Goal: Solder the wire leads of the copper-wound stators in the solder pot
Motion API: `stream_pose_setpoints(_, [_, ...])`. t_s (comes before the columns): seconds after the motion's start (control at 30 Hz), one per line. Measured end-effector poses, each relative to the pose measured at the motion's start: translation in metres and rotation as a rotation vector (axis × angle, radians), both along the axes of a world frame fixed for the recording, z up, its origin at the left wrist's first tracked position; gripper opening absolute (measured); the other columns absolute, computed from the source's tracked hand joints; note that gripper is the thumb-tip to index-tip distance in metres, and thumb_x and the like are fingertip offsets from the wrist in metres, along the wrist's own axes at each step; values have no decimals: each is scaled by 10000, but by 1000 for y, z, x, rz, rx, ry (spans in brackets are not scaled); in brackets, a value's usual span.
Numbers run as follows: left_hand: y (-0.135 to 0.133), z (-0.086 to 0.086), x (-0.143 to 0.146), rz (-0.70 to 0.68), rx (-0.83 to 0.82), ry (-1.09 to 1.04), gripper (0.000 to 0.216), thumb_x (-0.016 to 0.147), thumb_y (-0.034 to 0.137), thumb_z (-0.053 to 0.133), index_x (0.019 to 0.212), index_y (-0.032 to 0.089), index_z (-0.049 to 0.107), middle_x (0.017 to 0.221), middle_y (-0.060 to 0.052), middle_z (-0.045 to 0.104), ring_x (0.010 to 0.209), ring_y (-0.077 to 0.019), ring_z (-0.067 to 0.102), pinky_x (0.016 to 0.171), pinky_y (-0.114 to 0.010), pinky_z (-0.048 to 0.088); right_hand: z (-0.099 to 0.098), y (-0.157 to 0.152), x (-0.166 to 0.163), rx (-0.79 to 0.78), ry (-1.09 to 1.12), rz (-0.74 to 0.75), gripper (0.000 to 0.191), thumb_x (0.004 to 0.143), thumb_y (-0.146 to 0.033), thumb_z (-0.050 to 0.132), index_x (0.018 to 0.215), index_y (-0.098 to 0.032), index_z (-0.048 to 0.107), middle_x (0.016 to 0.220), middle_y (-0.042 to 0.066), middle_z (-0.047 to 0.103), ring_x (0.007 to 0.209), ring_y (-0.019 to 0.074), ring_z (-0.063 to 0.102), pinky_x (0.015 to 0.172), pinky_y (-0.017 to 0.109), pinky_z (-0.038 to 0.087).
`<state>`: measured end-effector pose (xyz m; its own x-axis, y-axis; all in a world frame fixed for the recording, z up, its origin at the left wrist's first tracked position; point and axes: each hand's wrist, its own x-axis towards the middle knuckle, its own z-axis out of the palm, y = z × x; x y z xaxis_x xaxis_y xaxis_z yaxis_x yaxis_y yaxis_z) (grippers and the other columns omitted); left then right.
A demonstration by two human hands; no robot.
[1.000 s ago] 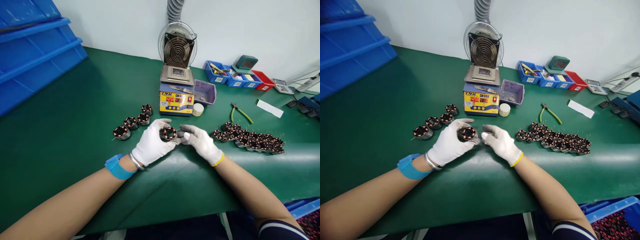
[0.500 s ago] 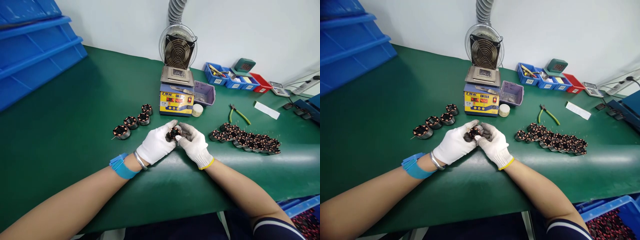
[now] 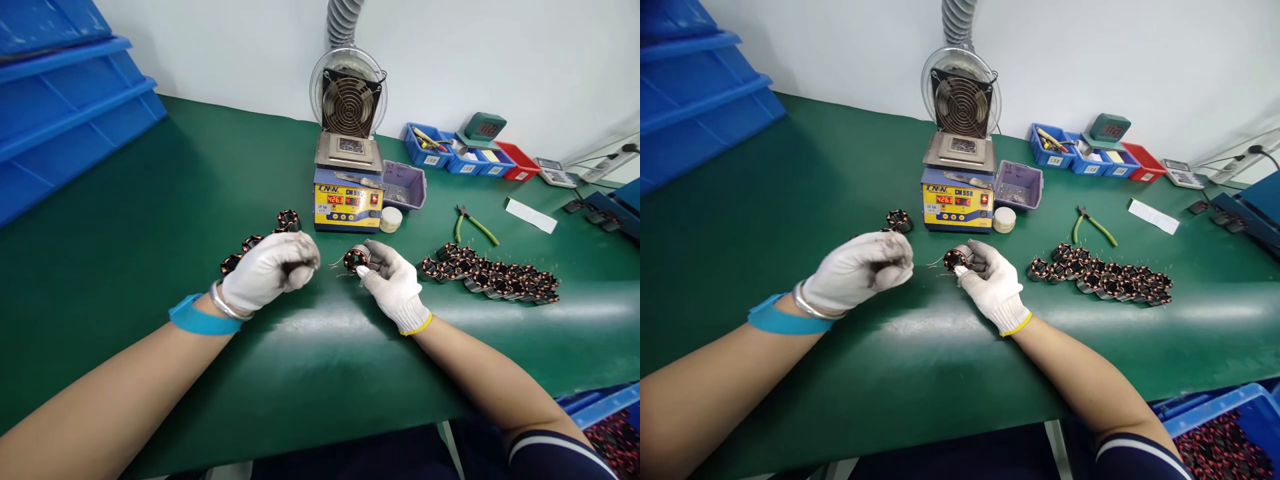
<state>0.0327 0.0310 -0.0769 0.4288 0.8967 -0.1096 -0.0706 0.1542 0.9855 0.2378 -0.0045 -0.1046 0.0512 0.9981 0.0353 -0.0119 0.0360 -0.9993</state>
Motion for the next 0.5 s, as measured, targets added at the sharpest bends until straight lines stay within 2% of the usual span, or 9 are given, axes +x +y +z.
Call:
stream_pose_setpoints(0.1, [-2, -9, 7, 129, 106, 63, 332, 858, 477, 490, 795, 165, 586, 567, -7, 574, 458, -110, 485, 415, -223, 353, -1, 0, 0, 1, 13, 5, 555, 686, -309, 737, 1197, -172, 568, 1086, 88, 675, 899, 203, 660, 700, 319, 600])
stream_pose_setpoints(0.17, [-9, -13, 19, 106, 171, 194, 360, 861, 509, 507, 847, 160, 592, 652, -16, 613, 520, -113, 529, 452, -220, 390, -3, 0, 0, 16, 7, 21, 556, 694, -307, 734, 1208, -179, 564, 1099, 86, 673, 895, 203, 665, 708, 325, 601])
stream_pose_setpoints(0.27, [-20, -6, 31, 69, 192, 294, 313, 848, 453, 555, 736, 161, 569, 602, 1, 586, 510, -98, 503, 485, -217, 405, -5, -1, 0, 61, -14, 36, 548, 696, -292, 732, 1206, -174, 567, 1098, 86, 676, 916, 208, 667, 776, 352, 597])
stream_pose_setpoints(0.37, [-23, 5, 25, 1, 87, 219, 260, 810, 391, 578, 674, 171, 546, 526, 7, 566, 439, -101, 467, 427, -225, 369, 0, -2, 1, 58, -9, 28, 546, 691, -301, 727, 1198, -170, 570, 1064, 86, 681, 916, 221, 668, 767, 367, 602])
stream_pose_setpoints(0.43, [-21, 7, 17, 84, 48, 130, 267, 822, 406, 540, 683, 178, 542, 504, 12, 549, 427, -107, 468, 398, -219, 331, 5, -2, 2, 30, 5, 15, 546, 689, -310, 721, 1198, -181, 572, 1048, 78, 682, 903, 222, 669, 725, 357, 609])
stream_pose_setpoints(0.5, [-18, 4, 16, 175, 114, 113, 289, 842, 439, 514, 729, 177, 560, 535, 13, 565, 457, -105, 488, 414, -214, 337, 8, -1, 2, 14, 15, 2, 535, 689, -314, 717, 1192, -196, 577, 1043, 66, 685, 900, 217, 671, 710, 344, 611])
